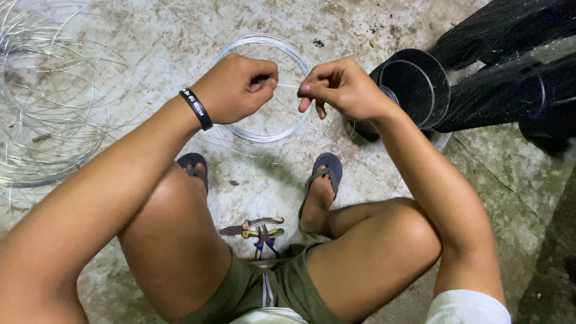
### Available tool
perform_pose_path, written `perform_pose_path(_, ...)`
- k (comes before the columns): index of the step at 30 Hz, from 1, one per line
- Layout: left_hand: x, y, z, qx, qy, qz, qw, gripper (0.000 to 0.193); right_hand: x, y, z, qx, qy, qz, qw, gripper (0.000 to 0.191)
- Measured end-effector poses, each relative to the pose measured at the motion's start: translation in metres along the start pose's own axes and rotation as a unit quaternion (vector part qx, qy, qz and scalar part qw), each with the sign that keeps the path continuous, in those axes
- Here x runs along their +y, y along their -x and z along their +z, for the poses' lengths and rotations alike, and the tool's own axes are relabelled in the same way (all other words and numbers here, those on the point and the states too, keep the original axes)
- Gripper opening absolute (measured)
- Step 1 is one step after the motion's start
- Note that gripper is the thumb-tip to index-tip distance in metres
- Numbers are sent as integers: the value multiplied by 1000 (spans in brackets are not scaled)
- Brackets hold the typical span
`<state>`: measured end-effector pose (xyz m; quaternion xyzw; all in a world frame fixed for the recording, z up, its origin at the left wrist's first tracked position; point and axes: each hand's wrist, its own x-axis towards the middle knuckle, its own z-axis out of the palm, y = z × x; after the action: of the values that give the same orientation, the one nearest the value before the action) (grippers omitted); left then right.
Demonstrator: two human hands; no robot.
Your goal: The person sits on the floor and uses pliers to cut and bend a thin metal wire into circular loops. They repeatedly measure, cut, and twist the wire ends to secure the shape.
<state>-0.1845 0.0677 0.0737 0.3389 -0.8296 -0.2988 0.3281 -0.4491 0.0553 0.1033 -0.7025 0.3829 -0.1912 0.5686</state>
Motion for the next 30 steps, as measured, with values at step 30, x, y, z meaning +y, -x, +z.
perform_pose_path(30,5,-1,9,5,-2,27,1000,14,1,4,-2,-14,20,-6,1000,19)
